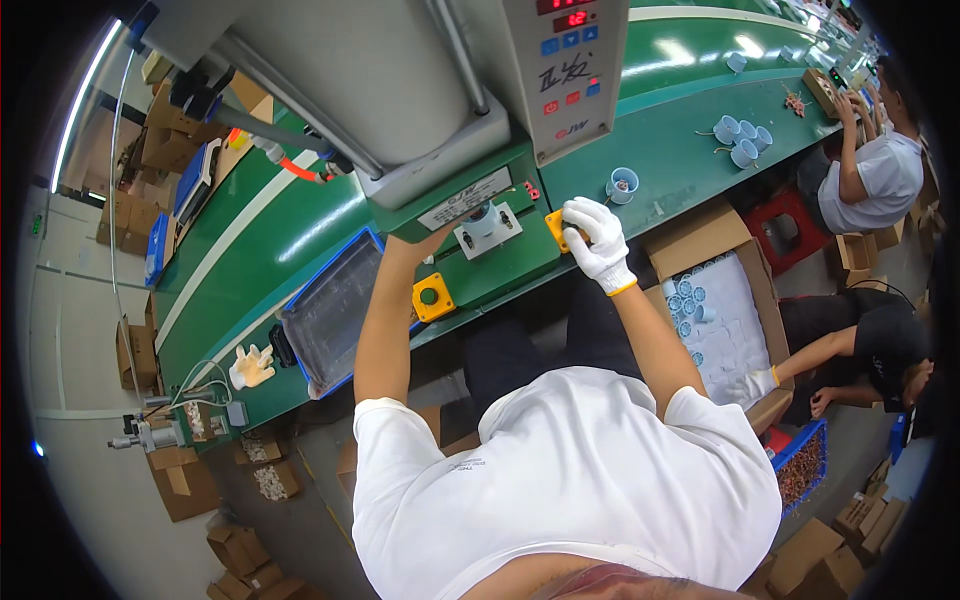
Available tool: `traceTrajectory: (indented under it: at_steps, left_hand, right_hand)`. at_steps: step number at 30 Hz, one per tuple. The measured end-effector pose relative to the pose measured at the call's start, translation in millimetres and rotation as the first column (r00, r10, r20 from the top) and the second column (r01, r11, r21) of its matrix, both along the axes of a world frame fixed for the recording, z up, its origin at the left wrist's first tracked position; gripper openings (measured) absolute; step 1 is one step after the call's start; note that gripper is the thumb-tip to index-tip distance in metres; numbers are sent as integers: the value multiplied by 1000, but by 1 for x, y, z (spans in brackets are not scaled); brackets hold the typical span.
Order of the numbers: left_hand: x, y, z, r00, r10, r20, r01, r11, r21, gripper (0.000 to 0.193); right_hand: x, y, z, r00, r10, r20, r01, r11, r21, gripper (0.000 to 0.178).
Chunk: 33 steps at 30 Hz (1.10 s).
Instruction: Assembling small electronic pins into fixtures and using a press machine.
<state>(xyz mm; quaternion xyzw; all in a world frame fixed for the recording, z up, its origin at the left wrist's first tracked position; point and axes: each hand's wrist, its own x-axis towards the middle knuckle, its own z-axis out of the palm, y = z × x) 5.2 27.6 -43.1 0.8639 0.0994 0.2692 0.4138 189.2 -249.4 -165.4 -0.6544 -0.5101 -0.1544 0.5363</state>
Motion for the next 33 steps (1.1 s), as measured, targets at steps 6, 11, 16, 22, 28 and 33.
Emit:
traceTrajectory:
  at_steps: [6,11,16,22,28,33]
  left_hand:
    - [11,4,4,972,-30,-235,42,998,44,26]
    - [11,21,-2,978,-63,-199,69,997,22,28]
    - [25,2,46,907,-54,-417,110,988,110,32]
    - [19,11,47,913,-93,-398,111,994,22,33]
    - [24,4,49,875,-91,-476,68,996,-66,34]
    - [21,4,56,866,-100,-490,73,995,-73,35]
  right_hand:
    - [1,-3,5,1000,12,-10,-12,1000,-7,24]
    - [1,-2,5,1000,16,-11,-16,1000,-5,24]
    - [4,-5,-1,1000,-4,-13,4,1000,-1,25]
    - [2,-2,2,1000,9,-3,-9,1000,-5,26]
    - [3,-6,1,1000,11,1,-11,1000,-19,30]
    - [0,-4,5,1000,12,-16,-12,1000,-5,28]
